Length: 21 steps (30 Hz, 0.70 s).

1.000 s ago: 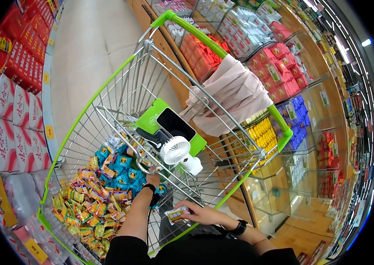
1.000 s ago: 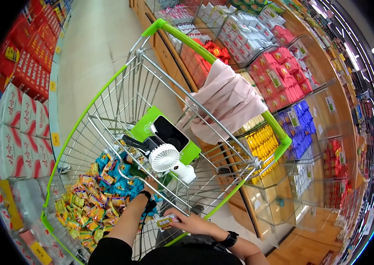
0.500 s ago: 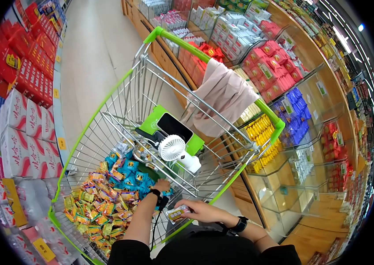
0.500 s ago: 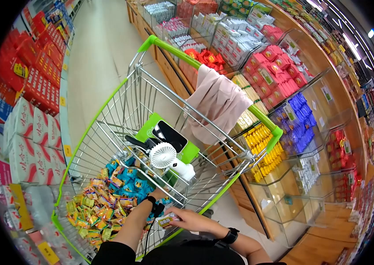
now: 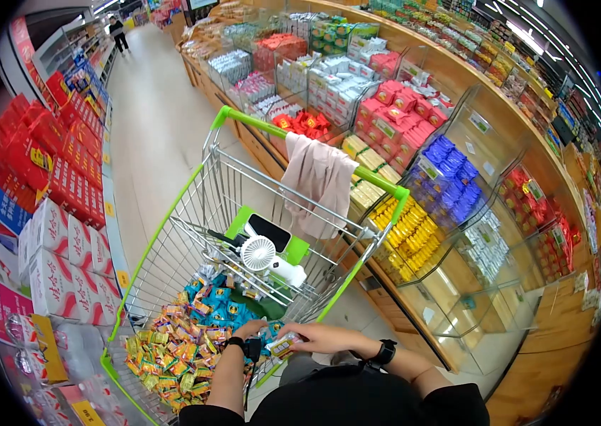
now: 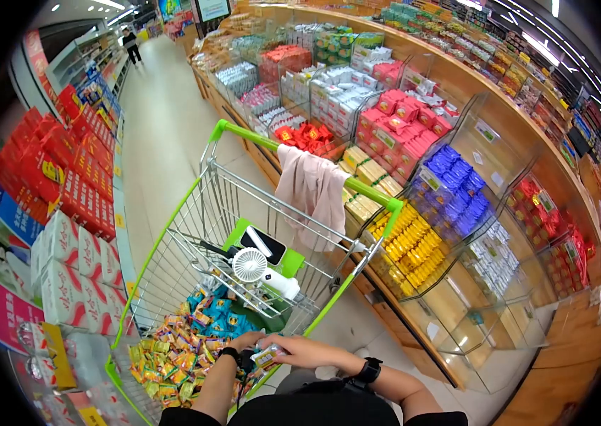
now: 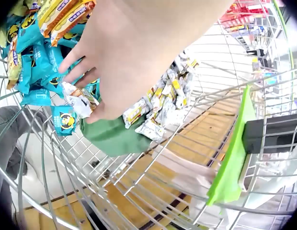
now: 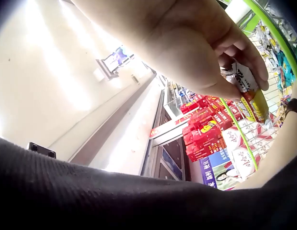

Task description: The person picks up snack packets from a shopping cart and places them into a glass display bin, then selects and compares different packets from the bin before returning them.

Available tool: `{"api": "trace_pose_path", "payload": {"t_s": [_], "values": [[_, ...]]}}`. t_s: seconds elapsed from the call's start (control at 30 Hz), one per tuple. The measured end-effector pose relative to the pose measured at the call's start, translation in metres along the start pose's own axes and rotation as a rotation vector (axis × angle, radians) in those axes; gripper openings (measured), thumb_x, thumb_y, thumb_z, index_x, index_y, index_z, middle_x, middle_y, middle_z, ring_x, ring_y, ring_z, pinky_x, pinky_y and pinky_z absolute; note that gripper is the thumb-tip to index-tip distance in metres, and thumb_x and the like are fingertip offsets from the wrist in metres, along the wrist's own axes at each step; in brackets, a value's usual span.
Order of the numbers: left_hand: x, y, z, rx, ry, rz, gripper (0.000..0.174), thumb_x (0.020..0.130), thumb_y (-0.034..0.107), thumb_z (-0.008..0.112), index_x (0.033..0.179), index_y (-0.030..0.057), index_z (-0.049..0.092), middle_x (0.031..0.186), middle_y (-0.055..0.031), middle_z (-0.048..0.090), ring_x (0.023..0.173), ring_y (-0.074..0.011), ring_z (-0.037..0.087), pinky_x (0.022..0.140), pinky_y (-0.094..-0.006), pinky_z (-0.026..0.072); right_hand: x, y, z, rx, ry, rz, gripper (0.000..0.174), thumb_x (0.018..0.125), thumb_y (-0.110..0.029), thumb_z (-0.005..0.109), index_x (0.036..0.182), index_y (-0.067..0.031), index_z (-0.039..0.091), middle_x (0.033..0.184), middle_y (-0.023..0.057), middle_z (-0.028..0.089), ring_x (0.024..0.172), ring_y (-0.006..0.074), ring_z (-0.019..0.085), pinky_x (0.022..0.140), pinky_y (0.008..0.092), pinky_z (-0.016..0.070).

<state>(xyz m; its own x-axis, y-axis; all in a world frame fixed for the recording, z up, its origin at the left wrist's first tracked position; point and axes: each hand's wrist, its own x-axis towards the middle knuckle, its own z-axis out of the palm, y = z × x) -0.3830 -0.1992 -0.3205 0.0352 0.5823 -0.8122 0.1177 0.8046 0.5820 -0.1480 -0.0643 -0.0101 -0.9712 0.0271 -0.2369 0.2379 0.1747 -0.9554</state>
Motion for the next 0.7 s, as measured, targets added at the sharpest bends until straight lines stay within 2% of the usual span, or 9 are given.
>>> {"api": "trace_pose_path", "payload": {"t_s": [0.13,0.17,0.33,0.4,0.43,0.53,0.63,0.67,0.7], "values": [[-0.055,0.042,-0.003,-0.087,0.172,-0.148,0.039,0.079,0.041,0.049,0.108,0.0158,0.055,0.114,-0.0056,0.047,0.096,-0.0223,0.049,0.076,-0.0363,0.0427,-0.016,-0.009,-0.006,-0.046,0.008,-0.042,0.033,0.085,-0.018,0.052,0.115,-0.0112,0.040,0.088,0.0104,0.055,0.079,0.0203,0.054,0.068,0.0309,0.0420],[-0.067,0.048,-0.005,-0.102,0.201,-0.131,0.038,0.080,0.042,0.047,0.108,0.0183,0.054,0.110,-0.0026,0.049,0.091,-0.0190,0.049,0.077,-0.0332,0.0425,-0.018,-0.008,-0.006,-0.060,-0.003,-0.042,0.033,0.085,-0.018,0.052,0.115,-0.0107,0.040,0.087,0.0102,0.055,0.079,0.0203,0.054,0.068,0.0308,0.0420],[-0.105,0.060,-0.027,-0.236,0.366,-0.015,0.037,0.080,0.041,0.049,0.106,0.0159,0.055,0.105,-0.0041,0.050,0.087,-0.0185,0.052,0.073,-0.0344,0.0452,-0.033,0.001,-0.007,-0.022,-0.066,-0.095,0.033,0.085,-0.017,0.051,0.115,-0.0086,0.040,0.090,0.0096,0.054,0.082,0.0192,0.053,0.071,0.0300,0.0418],[-0.114,0.054,-0.046,-0.258,0.397,0.161,0.033,0.082,0.036,0.049,0.104,0.0137,0.055,0.098,-0.0042,0.051,0.081,-0.0188,0.054,0.068,-0.0342,0.0475,-0.042,-0.001,-0.008,-0.034,-0.057,-0.123,0.033,0.085,-0.015,0.051,0.115,-0.0076,0.041,0.098,0.0093,0.054,0.088,0.0175,0.052,0.074,0.0290,0.0412],[-0.133,0.063,-0.048,-0.298,0.456,0.157,0.030,0.083,0.032,0.048,0.103,0.0128,0.055,0.093,-0.0037,0.051,0.075,-0.0185,0.055,0.065,-0.0340,0.0486,-0.045,0.000,-0.008,-0.036,-0.064,-0.131,0.033,0.085,-0.015,0.051,0.115,-0.0076,0.041,0.098,0.0093,0.054,0.088,0.0175,0.052,0.074,0.0290,0.0412],[-0.189,0.090,-0.056,-0.325,0.662,0.302,0.030,0.084,0.032,0.044,0.105,0.0128,0.053,0.089,-0.0020,0.052,0.079,-0.0162,0.053,0.065,-0.0339,0.0478,-0.056,0.007,-0.008,0.038,-0.042,-0.185,0.033,0.085,-0.014,0.051,0.116,-0.0077,0.041,0.102,0.0089,0.052,0.092,0.0157,0.050,0.077,0.0282,0.0406],[-0.241,0.106,-0.072,-0.345,0.732,0.562,0.028,0.087,0.030,0.044,0.109,0.0140,0.049,0.103,-0.0028,0.050,0.084,-0.0179,0.053,0.066,-0.0360,0.0466,-0.068,0.007,-0.013,0.133,-0.047,-0.156,0.033,0.086,-0.012,0.050,0.116,-0.0069,0.041,0.097,0.0054,0.052,0.087,0.0118,0.050,0.075,0.0258,0.0415],[-0.254,0.115,-0.070,-0.342,0.739,0.561,0.028,0.087,0.030,0.044,0.109,0.0140,0.049,0.103,-0.0028,0.050,0.084,-0.0179,0.053,0.066,-0.0360,0.0466,-0.071,0.010,-0.013,0.134,-0.051,-0.163,0.033,0.086,-0.012,0.050,0.116,-0.0069,0.041,0.097,0.0054,0.052,0.087,0.0118,0.050,0.075,0.0258,0.0415],[-0.280,0.137,-0.060,-0.440,0.789,0.732,0.026,0.087,0.027,0.044,0.109,0.0121,0.047,0.106,-0.0048,0.049,0.090,-0.0198,0.053,0.069,-0.0355,0.0468,-0.074,0.014,-0.013,0.175,-0.047,-0.163,0.032,0.086,-0.011,0.049,0.116,-0.0064,0.041,0.095,0.0050,0.051,0.085,0.0107,0.050,0.075,0.0250,0.0419]]}}
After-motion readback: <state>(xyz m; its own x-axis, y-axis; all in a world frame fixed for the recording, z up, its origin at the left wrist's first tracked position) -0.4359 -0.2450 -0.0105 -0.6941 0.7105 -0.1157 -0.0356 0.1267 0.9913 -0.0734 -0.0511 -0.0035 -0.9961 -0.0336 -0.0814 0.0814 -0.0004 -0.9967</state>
